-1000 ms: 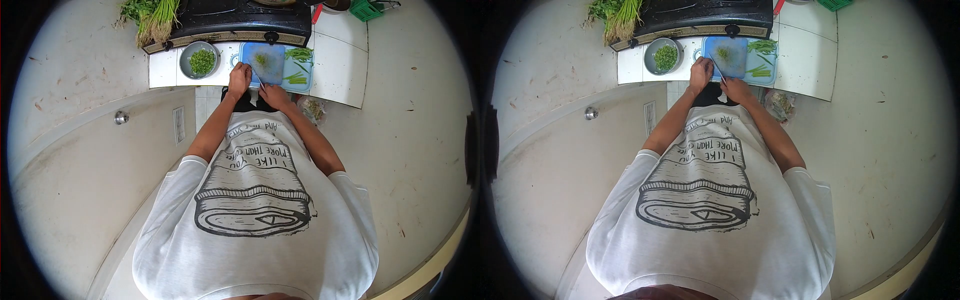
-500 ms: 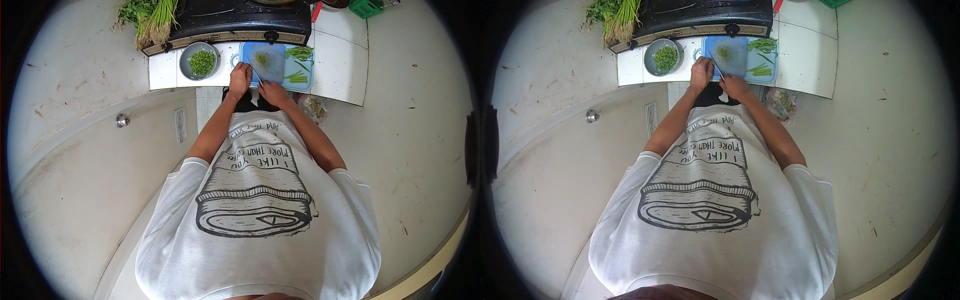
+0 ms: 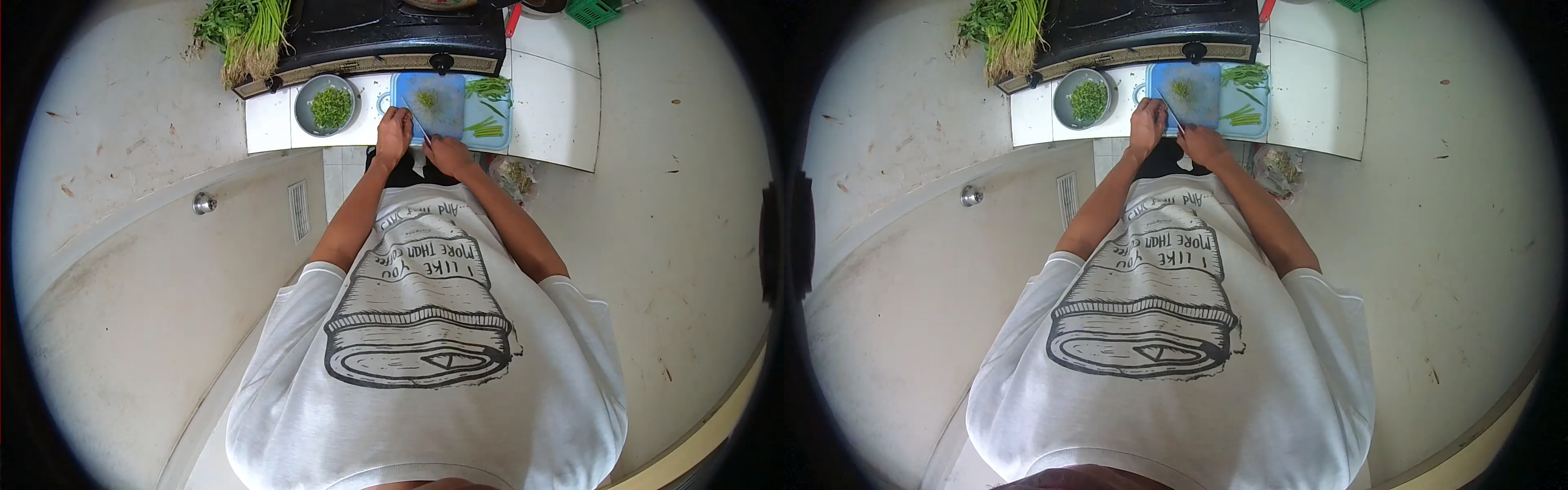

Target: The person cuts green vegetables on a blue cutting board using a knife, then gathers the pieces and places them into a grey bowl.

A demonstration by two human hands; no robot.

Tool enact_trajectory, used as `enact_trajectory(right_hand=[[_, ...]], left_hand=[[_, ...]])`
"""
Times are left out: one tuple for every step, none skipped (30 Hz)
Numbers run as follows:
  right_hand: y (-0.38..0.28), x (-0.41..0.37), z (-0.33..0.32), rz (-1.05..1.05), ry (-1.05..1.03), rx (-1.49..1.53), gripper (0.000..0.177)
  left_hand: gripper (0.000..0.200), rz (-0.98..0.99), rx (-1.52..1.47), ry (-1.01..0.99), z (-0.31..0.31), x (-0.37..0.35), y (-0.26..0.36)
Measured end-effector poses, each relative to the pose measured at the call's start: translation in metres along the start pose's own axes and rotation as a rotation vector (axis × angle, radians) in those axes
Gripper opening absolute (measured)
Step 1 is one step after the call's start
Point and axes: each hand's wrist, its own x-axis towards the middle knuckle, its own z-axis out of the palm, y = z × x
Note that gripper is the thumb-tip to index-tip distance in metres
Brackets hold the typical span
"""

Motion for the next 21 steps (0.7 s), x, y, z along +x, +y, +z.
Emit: enact_trajectory(right_hand=[[-0.002,-0.003,0.000,-0.001,0.002,0.000,0.044],[-0.002,-0.007,-0.001,0.019,-0.005,-0.004,0.042],[-0.001,-0.009,-0.001,0.039,-0.013,-0.008,0.040],[-0.001,-0.008,-0.002,0.040,-0.012,-0.009,0.040],[-0.001,-0.004,-0.002,0.021,-0.018,-0.014,0.041],[-0.001,0.000,-0.001,0.001,-0.024,-0.018,0.043],[-0.001,0.003,0.000,0.001,-0.025,-0.018,0.043],[-0.001,0.007,0.001,0.008,-0.027,-0.022,0.042],[-0.002,0.009,0.001,0.015,-0.029,-0.025,0.042],[-0.002,0.007,0.002,0.015,-0.028,-0.023,0.042],[0.000,0.004,0.001,0.017,-0.011,-0.021,0.042],[0.002,0.003,0.001,0.017,0.006,-0.019,0.042],[0.004,0.001,0.001,0.016,0.007,-0.020,0.042],[0.006,0.000,0.001,0.033,-0.002,-0.016,0.043],[0.007,-0.002,0.000,0.051,-0.012,-0.012,0.043],[0.008,-0.002,-0.002,0.049,-0.012,-0.013,0.043],[0.009,-0.001,-0.003,0.065,-0.002,-0.001,0.043],[0.008,-0.001,-0.005,0.082,0.008,0.012,0.043],[0.007,0.000,-0.007,0.081,0.009,0.012,0.043],[0.006,0.000,-0.008,0.084,0.000,0.018,0.043],[0.006,0.000,-0.009,0.087,-0.008,0.023,0.043]], left_hand=[[0.010,0.002,0.001,0.001,-0.001,0.000,0.001],[0.009,0.005,0.008,0.009,-0.001,-0.001,0.003],[0.009,0.007,0.015,0.016,0.000,-0.001,0.003],[0.009,0.008,0.014,0.016,0.001,-0.001,0.003],[0.010,0.002,0.019,0.010,0.001,-0.001,0.003],[0.011,-0.004,0.027,0.005,0.001,-0.001,0.002],[0.011,-0.005,0.027,0.005,0.001,-0.001,0.002],[0.011,0.009,0.027,0.008,0.001,-0.001,0.002],[0.011,0.023,0.028,0.011,0.000,-0.001,0.001],[0.011,0.023,0.029,0.011,0.000,-0.002,0.001],[0.011,0.023,0.035,0.009,0.001,-0.001,0.001],[0.012,0.022,0.040,0.008,0.001,0.000,0.001],[0.012,0.024,0.041,0.011,0.000,0.000,0.002],[0.010,0.024,0.029,0.017,0.000,0.000,0.003],[0.009,0.024,0.016,0.023,0.001,-0.001,0.002],[0.009,0.023,0.016,0.025,0.002,-0.001,0.001],[0.010,0.024,0.017,0.024,0.003,-0.001,0.000],[0.011,0.024,0.018,0.022,0.002,-0.001,-0.001],[0.011,0.024,0.019,0.023,0.002,-0.001,-0.002],[0.011,0.030,0.018,0.025,0.002,-0.001,-0.002],[0.010,0.037,0.016,0.027,0.002,-0.001,-0.002]])
